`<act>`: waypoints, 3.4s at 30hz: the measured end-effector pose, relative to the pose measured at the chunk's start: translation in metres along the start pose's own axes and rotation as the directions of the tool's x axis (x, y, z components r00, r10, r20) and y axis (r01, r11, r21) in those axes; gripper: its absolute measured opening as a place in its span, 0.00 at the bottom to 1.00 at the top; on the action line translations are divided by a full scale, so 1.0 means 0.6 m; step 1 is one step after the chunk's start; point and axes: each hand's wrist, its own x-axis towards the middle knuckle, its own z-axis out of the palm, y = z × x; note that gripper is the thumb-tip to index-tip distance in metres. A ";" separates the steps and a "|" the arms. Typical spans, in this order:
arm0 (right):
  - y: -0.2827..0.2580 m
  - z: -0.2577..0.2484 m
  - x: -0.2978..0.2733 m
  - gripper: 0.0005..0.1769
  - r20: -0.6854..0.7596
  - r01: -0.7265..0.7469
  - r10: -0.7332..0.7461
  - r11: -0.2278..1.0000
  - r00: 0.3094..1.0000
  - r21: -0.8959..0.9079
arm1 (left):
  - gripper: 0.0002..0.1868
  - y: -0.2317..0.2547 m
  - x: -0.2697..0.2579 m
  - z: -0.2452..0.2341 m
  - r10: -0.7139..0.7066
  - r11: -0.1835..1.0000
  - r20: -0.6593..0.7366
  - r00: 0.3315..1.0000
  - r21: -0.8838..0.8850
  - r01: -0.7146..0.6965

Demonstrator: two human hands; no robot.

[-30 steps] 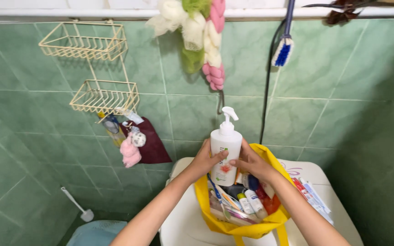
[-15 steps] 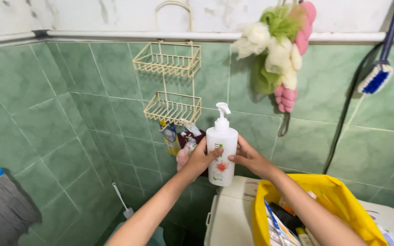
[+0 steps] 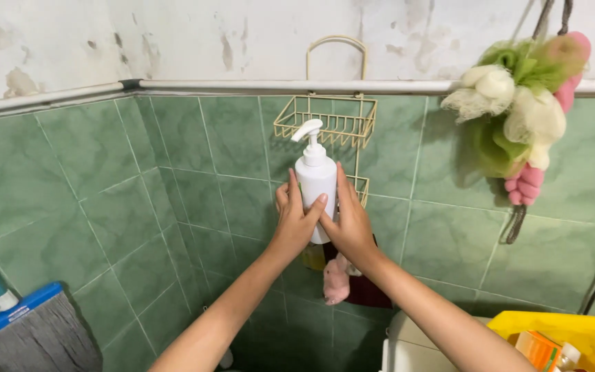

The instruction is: Organizing various toiletry items by taking them out of a bag and placing them on a bathroom shelf.

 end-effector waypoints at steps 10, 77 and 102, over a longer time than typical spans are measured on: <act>0.019 0.077 0.162 0.53 0.001 0.258 -0.261 0.954 0.965 0.152 | 0.53 -0.002 0.191 -0.166 0.245 0.958 0.073 0.967 -0.172 -0.230; 0.045 0.002 0.222 0.49 0.272 0.211 -0.072 0.824 0.960 -0.525 | 0.53 -0.107 0.253 -0.080 0.212 0.966 0.088 0.973 0.132 -0.222; 0.131 -0.350 -0.120 0.49 0.377 0.122 0.143 0.792 0.915 -0.598 | 0.47 0.117 -0.063 0.311 0.366 0.924 0.497 0.787 -0.096 -0.369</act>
